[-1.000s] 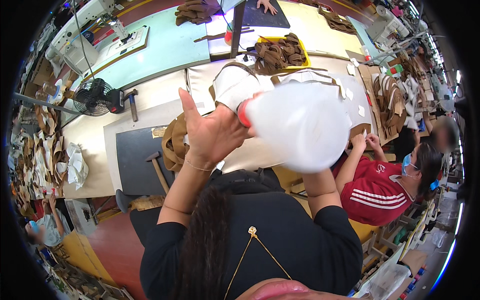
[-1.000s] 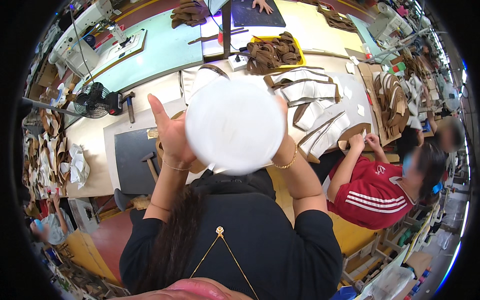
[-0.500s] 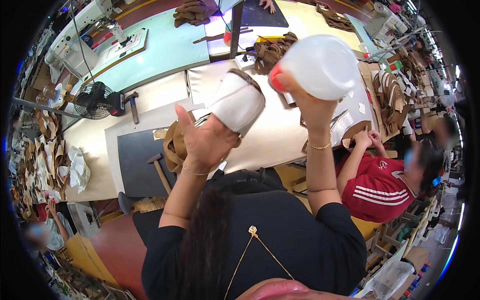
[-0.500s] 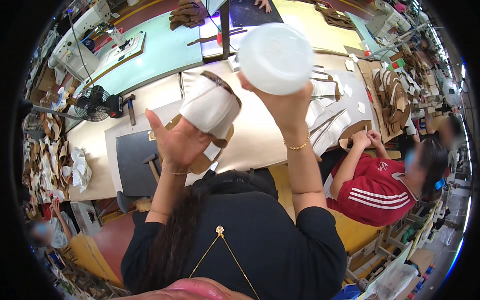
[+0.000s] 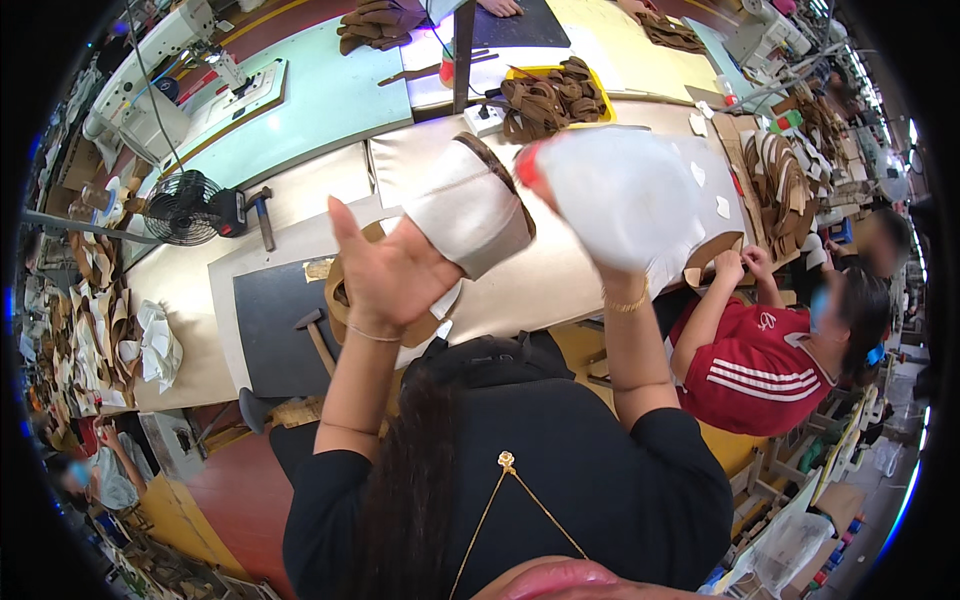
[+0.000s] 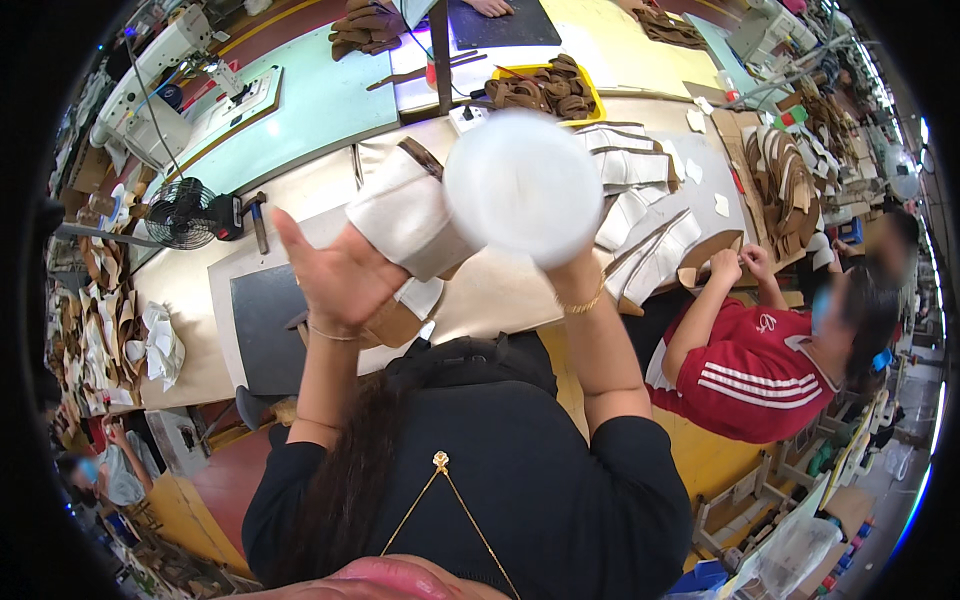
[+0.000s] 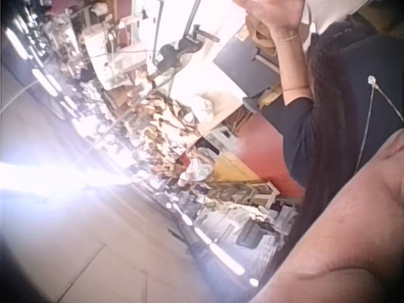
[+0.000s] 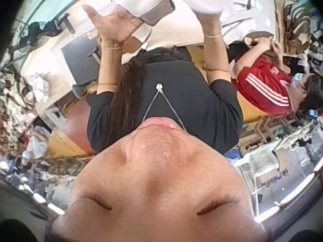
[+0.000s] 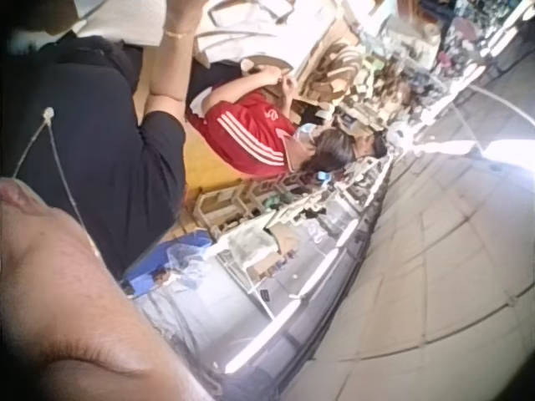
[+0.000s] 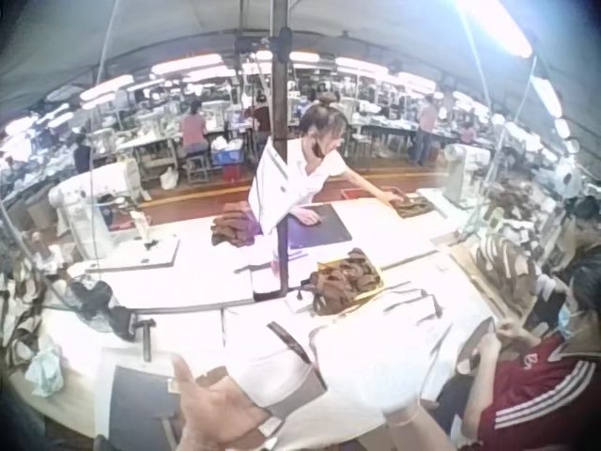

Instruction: The person applies glue from a plastic bottle with a red nozzle to the edges of white leather pieces. They hold each piece in one hand and squeeze the bottle with the other, then place the glued piece on the table.

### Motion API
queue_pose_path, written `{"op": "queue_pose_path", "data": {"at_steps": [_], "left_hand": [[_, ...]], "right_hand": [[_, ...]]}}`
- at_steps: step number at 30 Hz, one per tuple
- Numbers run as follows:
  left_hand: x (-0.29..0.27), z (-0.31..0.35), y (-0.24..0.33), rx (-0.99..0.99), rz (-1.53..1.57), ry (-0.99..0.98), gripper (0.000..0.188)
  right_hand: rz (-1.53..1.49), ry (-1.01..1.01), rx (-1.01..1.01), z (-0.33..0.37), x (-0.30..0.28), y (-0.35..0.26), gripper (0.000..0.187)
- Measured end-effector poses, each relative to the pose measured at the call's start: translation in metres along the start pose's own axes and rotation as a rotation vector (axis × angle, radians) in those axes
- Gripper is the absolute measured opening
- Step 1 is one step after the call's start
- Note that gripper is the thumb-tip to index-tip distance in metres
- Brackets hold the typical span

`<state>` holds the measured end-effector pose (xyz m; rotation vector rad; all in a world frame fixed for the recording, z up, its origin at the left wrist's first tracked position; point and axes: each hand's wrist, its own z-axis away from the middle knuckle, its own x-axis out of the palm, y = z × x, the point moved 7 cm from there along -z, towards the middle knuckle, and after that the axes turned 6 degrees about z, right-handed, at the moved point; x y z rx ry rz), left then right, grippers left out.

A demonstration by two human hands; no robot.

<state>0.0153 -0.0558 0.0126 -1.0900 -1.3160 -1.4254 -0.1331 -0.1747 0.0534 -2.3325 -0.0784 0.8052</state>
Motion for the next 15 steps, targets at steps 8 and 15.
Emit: {"op": "queue_pose_path", "data": {"at_steps": [8, 15], "left_hand": [[-0.018, 0.006, 0.007, 0.116, -0.046, 0.091, 0.103], [-0.043, 0.021, 0.008, 0.166, -0.092, 0.242, 0.102]], "right_hand": [[-0.197, 0.516, 0.127, 0.005, -0.033, -0.021, 0.041], [-0.384, 0.070, -0.015, 0.003, 0.026, -0.049, 0.063]]}}
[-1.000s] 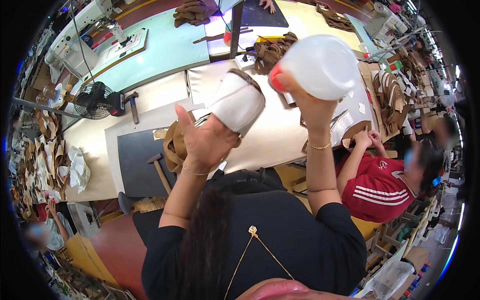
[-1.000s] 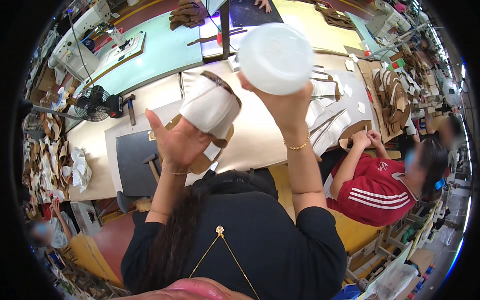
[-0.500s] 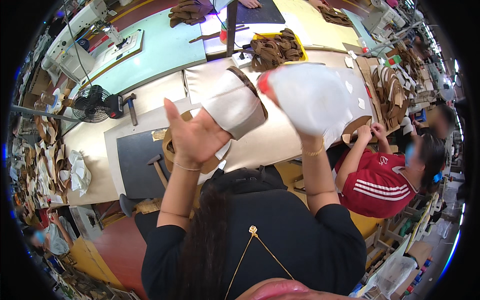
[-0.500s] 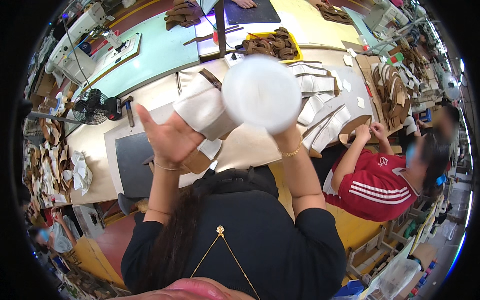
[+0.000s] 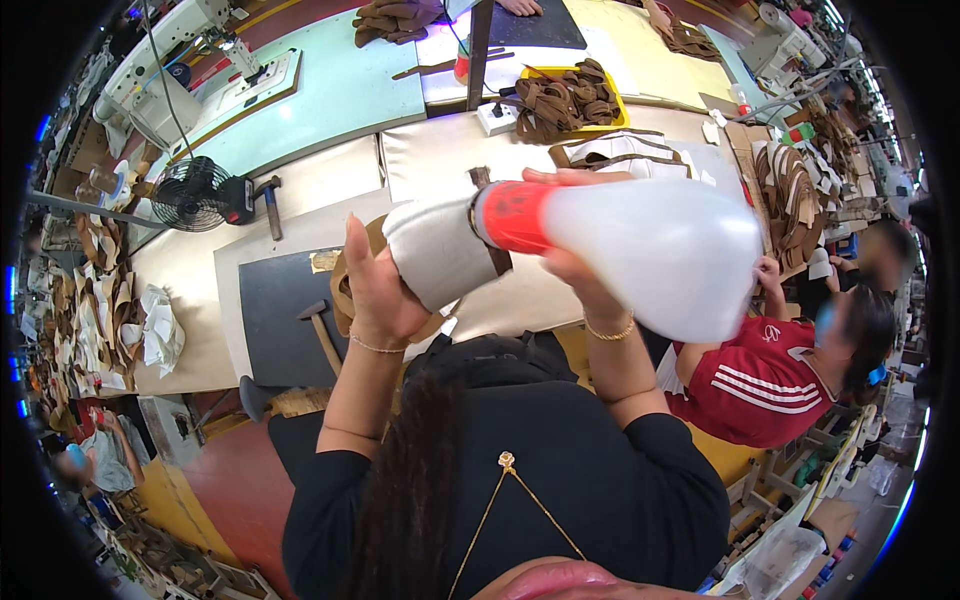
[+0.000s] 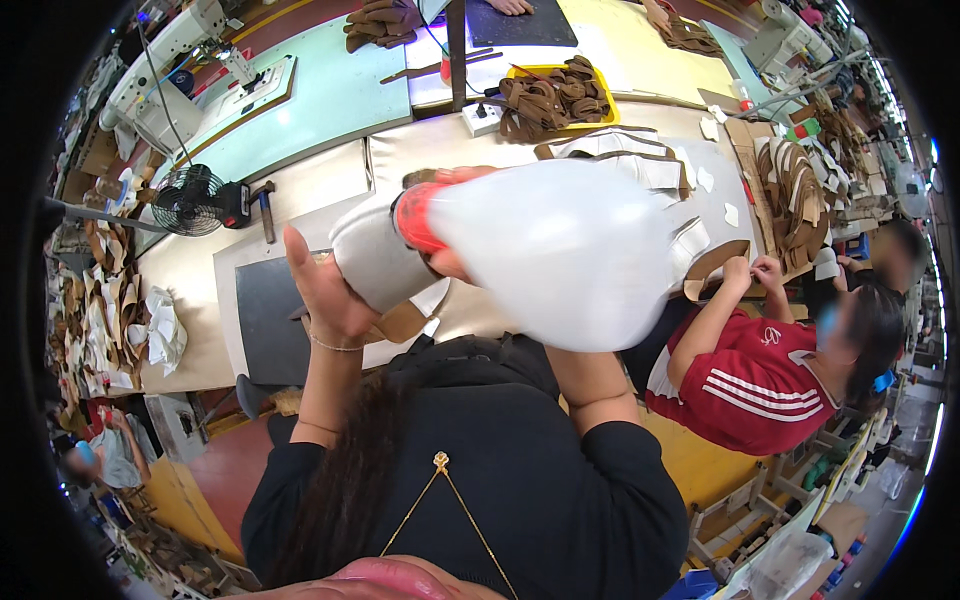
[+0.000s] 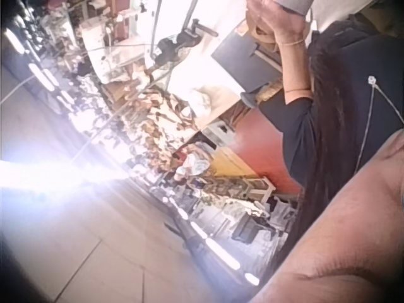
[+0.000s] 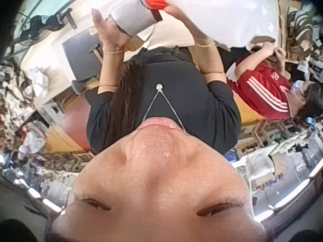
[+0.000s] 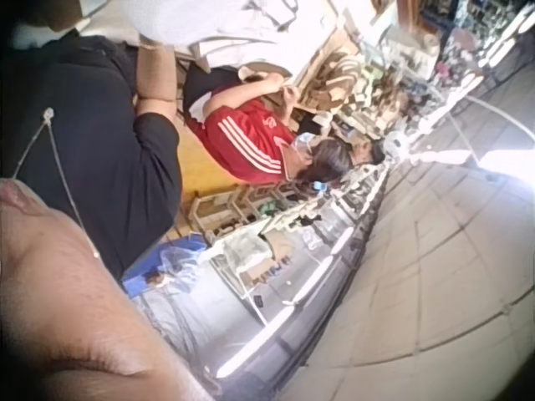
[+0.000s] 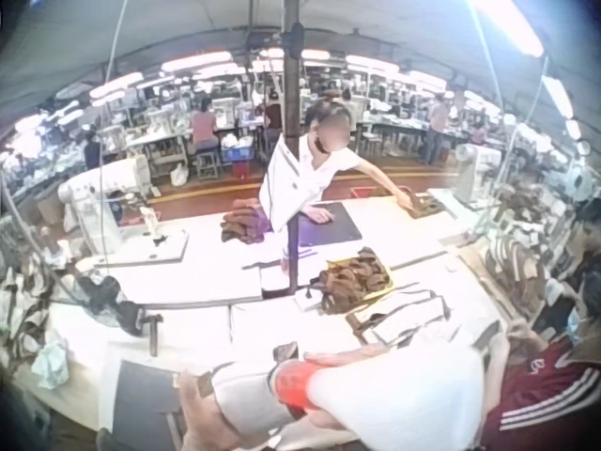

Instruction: The person applies glue from a plastic bottle with a red nozzle to the edges of white leather pieces. They hold each piece in one hand and squeeze the bottle with the other, then place the glued piece on the table.

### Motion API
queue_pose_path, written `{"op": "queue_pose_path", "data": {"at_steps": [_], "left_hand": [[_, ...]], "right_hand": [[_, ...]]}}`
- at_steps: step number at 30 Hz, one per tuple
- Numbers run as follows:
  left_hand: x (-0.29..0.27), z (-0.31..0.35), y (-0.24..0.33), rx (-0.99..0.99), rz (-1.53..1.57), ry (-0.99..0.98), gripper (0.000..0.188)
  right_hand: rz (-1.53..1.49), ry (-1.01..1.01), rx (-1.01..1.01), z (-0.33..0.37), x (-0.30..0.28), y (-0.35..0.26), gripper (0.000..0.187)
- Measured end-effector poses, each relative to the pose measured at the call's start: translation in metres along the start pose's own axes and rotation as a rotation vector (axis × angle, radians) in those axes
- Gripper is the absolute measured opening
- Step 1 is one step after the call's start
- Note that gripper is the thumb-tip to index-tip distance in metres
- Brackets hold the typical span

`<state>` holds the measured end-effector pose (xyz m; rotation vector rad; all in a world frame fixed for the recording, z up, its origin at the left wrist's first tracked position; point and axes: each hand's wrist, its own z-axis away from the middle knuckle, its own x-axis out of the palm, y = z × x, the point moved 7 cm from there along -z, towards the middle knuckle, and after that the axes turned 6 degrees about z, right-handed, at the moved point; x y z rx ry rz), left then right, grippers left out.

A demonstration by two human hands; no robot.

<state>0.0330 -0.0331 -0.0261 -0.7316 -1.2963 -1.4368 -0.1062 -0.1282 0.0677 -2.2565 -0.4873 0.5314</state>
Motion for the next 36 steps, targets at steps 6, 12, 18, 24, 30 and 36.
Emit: {"op": "queue_pose_path", "data": {"at_steps": [6, 12, 18, 24, 30, 36], "left_hand": [[-0.010, 0.002, -0.003, -0.054, 0.218, -0.288, 0.106], [-0.013, -0.005, -0.003, -0.063, -0.011, -0.178, 0.102], [0.017, -0.006, -0.017, -0.125, -0.032, -0.057, 0.107], [0.041, -0.010, -0.029, -0.176, 0.025, -0.192, 0.114], [0.050, -0.013, -0.031, -0.216, 0.017, -0.229, 0.118], [0.058, -0.010, -0.032, -0.258, 0.267, -0.351, 0.119]], "right_hand": [[-0.145, 0.216, 0.042, -0.001, -0.021, 0.022, 0.053], [0.146, 0.335, 0.191, -0.012, -0.033, 0.023, 0.034], [0.009, 0.273, 0.217, -0.002, -0.015, 0.017, 0.041], [0.023, 0.027, 0.207, 0.012, 0.005, 0.030, 0.055], [0.330, -0.119, 0.049, 0.003, 0.005, 0.016, 0.057], [0.525, -0.132, -0.046, 0.005, 0.002, 0.014, 0.062]]}}
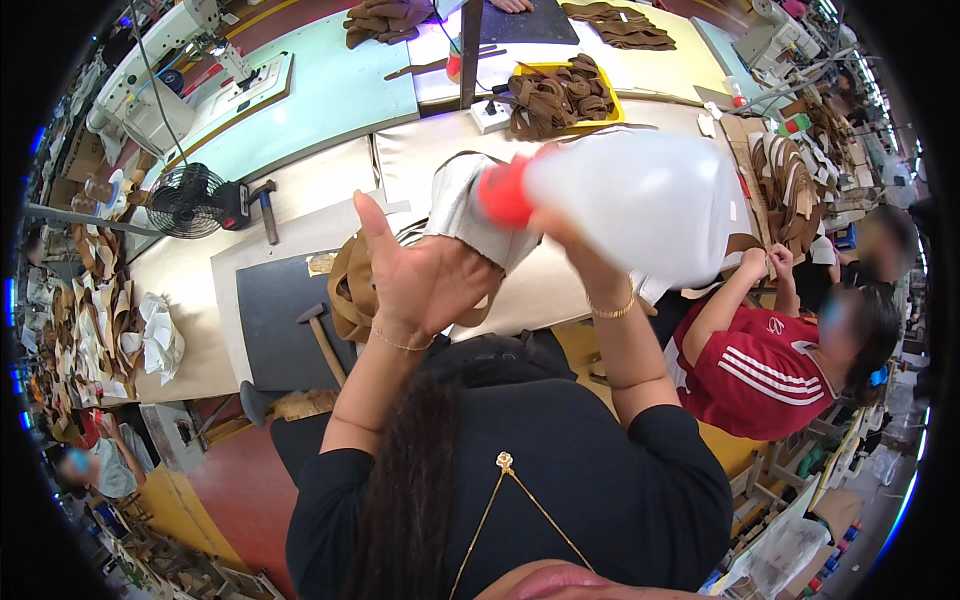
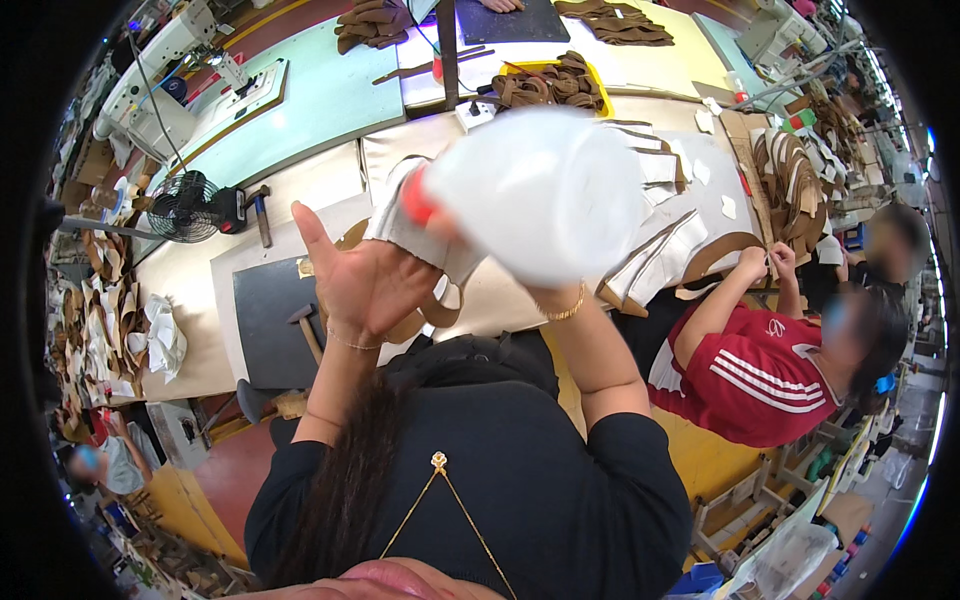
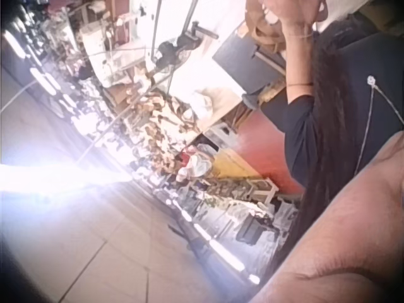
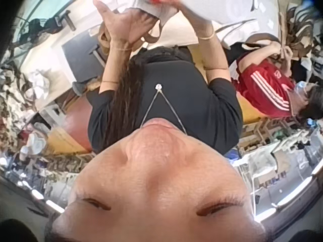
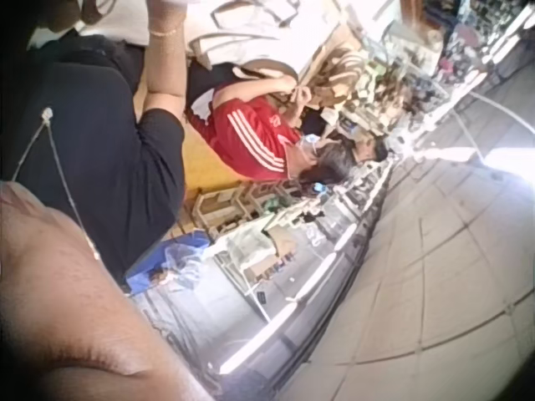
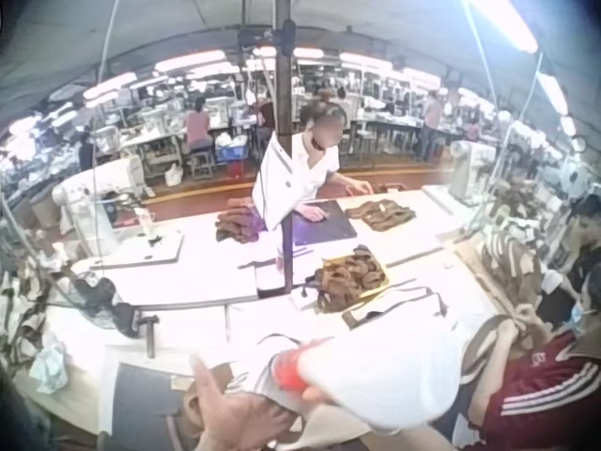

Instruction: The person applies glue from a plastic bottle with a red nozzle to the edges of white leather pieces. They hold each piece in one hand and squeeze the bottle with the other, then place the glued piece on the table.

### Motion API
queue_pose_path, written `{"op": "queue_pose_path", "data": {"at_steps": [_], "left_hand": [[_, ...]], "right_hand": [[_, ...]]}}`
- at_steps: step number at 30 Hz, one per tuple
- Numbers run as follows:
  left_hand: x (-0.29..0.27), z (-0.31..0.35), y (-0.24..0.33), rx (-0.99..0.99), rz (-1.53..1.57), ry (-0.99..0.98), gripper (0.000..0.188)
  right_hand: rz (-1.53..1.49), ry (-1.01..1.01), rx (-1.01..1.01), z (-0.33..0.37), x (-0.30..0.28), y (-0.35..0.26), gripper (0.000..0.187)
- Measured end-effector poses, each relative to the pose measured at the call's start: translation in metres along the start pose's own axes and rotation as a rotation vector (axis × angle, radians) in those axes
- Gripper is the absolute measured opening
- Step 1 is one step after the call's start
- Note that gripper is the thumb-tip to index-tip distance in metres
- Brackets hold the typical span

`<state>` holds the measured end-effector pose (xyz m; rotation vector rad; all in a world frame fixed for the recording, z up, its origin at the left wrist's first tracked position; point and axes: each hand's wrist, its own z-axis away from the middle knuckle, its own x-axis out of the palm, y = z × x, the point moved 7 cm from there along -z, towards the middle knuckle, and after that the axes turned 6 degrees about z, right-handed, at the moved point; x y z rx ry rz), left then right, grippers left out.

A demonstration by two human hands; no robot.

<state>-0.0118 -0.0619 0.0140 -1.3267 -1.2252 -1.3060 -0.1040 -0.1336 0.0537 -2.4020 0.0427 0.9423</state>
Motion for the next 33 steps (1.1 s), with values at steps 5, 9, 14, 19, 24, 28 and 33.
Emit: {"op": "queue_pose_path", "data": {"at_steps": [5, 9, 14, 19, 24, 28, 33], "left_hand": [[0.002, 0.000, 0.008, 0.019, 0.040, -0.041, 0.118], [0.002, -0.005, 0.008, 0.094, 0.001, 0.091, 0.119], [0.001, -0.003, 0.008, 0.100, 0.036, 0.051, 0.120], [-0.006, -0.002, 0.004, 0.070, -0.012, 0.073, 0.122], [-0.013, 0.008, 0.006, 0.032, -0.034, -0.032, 0.125], [-0.024, 0.009, 0.001, 0.058, -0.040, 0.099, 0.126], [-0.039, 0.017, 0.009, 0.059, -0.204, 0.196, 0.125]], "right_hand": [[-0.316, -0.120, 0.064, 0.000, -0.007, 0.001, 0.037], [-0.221, -0.051, 0.074, 0.006, -0.011, 0.006, 0.036], [-0.212, -0.072, 0.106, 0.009, -0.017, 0.008, 0.033], [-0.548, -0.099, 0.220, 0.019, -0.014, 0.006, 0.028], [-0.056, -0.059, 0.065, -0.002, -0.014, 0.014, 0.034], [-0.574, 0.077, 0.324, 0.007, -0.012, 0.036, 0.031], [-0.160, 0.073, 0.304, -0.012, -0.027, 0.029, 0.039]]}}
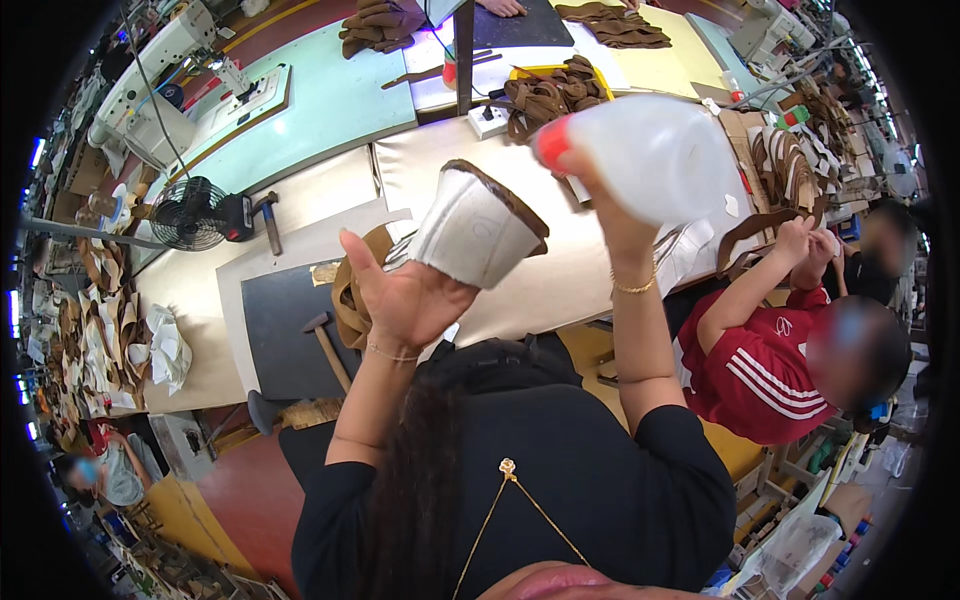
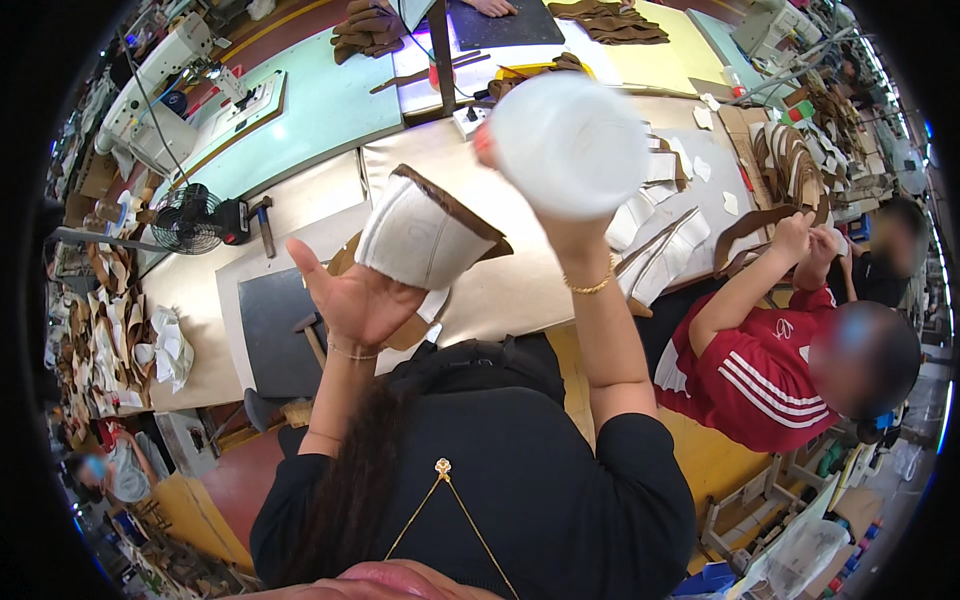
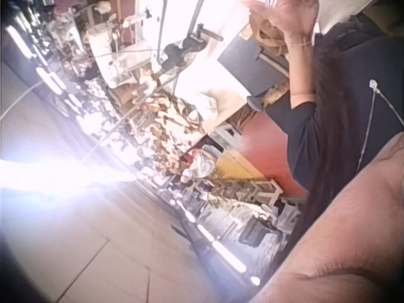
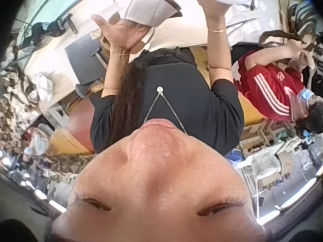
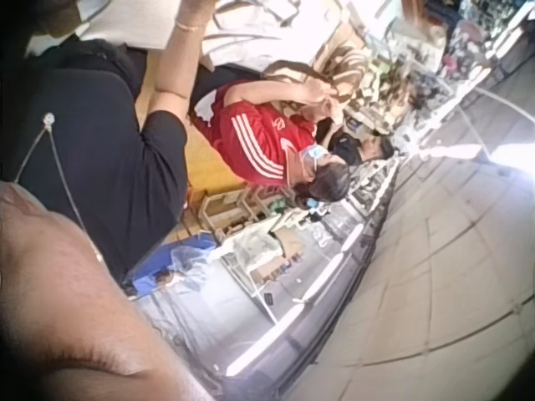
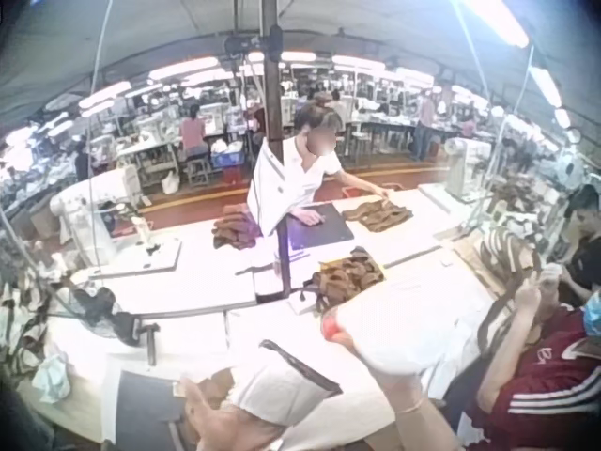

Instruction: The person applies glue from a plastic bottle with a red nozzle to the edges of white leather pieces. They hold each piece in one hand and squeeze the bottle with the other, then place the glued piece on the table.

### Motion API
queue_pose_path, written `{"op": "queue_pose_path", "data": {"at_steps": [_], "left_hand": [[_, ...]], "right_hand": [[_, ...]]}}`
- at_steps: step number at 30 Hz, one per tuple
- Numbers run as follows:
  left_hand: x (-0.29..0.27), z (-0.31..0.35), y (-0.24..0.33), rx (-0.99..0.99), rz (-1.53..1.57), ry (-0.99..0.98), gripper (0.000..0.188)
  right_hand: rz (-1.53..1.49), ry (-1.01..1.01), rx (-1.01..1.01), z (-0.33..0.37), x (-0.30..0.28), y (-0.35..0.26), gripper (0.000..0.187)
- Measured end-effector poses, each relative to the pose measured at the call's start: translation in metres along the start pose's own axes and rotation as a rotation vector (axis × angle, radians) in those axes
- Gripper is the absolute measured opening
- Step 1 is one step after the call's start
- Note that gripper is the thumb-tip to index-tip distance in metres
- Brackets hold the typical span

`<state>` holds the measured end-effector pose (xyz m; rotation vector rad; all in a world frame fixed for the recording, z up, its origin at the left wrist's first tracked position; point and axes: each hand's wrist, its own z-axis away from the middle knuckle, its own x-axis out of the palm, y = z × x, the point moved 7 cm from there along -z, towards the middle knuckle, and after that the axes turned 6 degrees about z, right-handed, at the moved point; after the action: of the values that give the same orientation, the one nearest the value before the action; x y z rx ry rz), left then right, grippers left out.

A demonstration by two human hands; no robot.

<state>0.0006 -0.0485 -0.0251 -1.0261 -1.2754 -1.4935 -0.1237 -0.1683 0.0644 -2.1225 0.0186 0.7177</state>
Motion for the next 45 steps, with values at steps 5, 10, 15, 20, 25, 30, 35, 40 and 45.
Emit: {"op": "queue_pose_path", "data": {"at_steps": [5, 10, 15, 20, 25, 30, 35, 40, 45], "left_hand": [[-0.001, -0.001, 0.006, -0.010, 0.031, -0.011, 0.122], [0.029, -0.015, 0.045, -0.014, -0.086, -0.001, 0.109], [0.012, -0.015, 0.029, 0.041, -0.002, -0.021, 0.097], [-0.005, -0.002, 0.030, 0.092, 0.002, 0.162, 0.094], [-0.013, 0.009, 0.030, 0.114, -0.264, 0.103, 0.097], [-0.025, 0.005, 0.024, 0.172, -0.486, 0.063, 0.101], [-0.021, -0.001, 0.021, 0.131, -0.567, 0.076, 0.104], [0.006, -0.006, 0.008, -0.013, -0.298, 0.046, 0.115], [0.018, -0.010, 0.014, -0.069, -0.076, -0.152, 0.119]], "right_hand": [[-0.062, -0.072, -0.235, 0.011, 0.013, 0.001, 0.051], [0.252, 0.490, -0.078, -0.002, -0.042, 0.029, 0.039], [-0.087, 0.513, -0.076, 0.005, -0.050, 0.016, 0.035], [-0.386, 0.249, -0.063, 0.021, 0.008, 0.000, 0.041], [-0.491, 0.095, -0.027, 0.012, 0.033, 0.013, 0.031], [0.069, 0.082, -0.361, 0.009, 0.022, -0.024, 0.034], [-0.140, 0.299, 0.009, -0.013, -0.011, 0.004, 0.029], [-0.194, 0.116, -0.014, 0.001, 0.023, -0.013, 0.043], [-0.177, 0.042, -0.140, 0.011, 0.040, -0.017, 0.045]]}}
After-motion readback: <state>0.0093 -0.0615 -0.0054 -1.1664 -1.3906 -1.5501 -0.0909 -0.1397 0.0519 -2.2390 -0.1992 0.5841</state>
